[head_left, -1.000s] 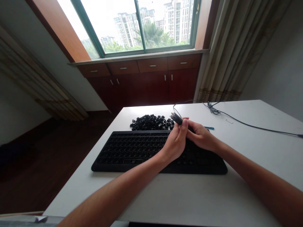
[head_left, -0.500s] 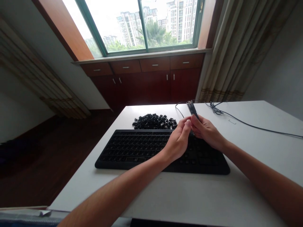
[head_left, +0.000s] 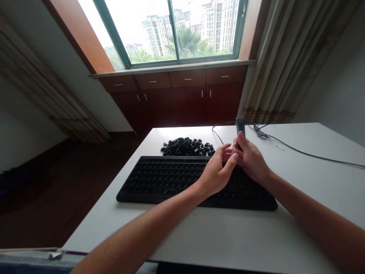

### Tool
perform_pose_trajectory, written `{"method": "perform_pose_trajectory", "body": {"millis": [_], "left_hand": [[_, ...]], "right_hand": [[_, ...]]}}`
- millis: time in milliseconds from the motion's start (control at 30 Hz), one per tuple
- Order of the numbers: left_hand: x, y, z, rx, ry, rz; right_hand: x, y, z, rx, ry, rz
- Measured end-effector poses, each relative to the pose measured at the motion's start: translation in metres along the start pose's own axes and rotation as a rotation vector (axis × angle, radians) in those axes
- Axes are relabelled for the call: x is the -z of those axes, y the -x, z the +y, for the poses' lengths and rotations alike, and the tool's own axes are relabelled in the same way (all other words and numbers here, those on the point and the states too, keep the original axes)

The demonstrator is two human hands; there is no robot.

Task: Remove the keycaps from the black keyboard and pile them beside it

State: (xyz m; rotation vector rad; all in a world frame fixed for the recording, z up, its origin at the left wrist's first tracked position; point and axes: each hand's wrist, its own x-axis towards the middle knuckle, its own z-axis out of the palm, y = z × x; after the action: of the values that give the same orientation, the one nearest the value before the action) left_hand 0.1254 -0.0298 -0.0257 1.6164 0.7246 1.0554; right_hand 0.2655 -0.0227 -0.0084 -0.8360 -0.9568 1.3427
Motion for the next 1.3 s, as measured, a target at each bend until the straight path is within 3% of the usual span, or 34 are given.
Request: {"method": "perform_pose_trajectory", "body": {"millis": [233,633,933,1067,1200,1300], "left_hand": [[0.001,0.006,-0.001,-0.059,-0.274,-0.020],[0.000,0.003,0.011,-0.031,-0.176,-0.002],[0.001,0.003,0.010,-0.030,-0.188,0.022],[0.027,-0.003,0.015,-0.087,-0.350,0.004],[0.072,-0.014,0.020,-0.193,-0.732,0.100],[0.103,-0.021,0.018,-0.138,-0.888,0.162]], "right_hand": [[0.007,-0.005,-0.008,0.038,-0.280,0.104],[-0.005,0.006,-0.010,0.014,-0.384,0.061],[0.001,0.001,-0.010,0.045,-0.432,0.091],[0.004,-0.001,-0.011,0.092,-0.320,0.125],[0.007,0.000,-0.010,0.122,-0.198,0.136],[0.008,0.000,-0.009,0.142,-0.135,0.176]]}}
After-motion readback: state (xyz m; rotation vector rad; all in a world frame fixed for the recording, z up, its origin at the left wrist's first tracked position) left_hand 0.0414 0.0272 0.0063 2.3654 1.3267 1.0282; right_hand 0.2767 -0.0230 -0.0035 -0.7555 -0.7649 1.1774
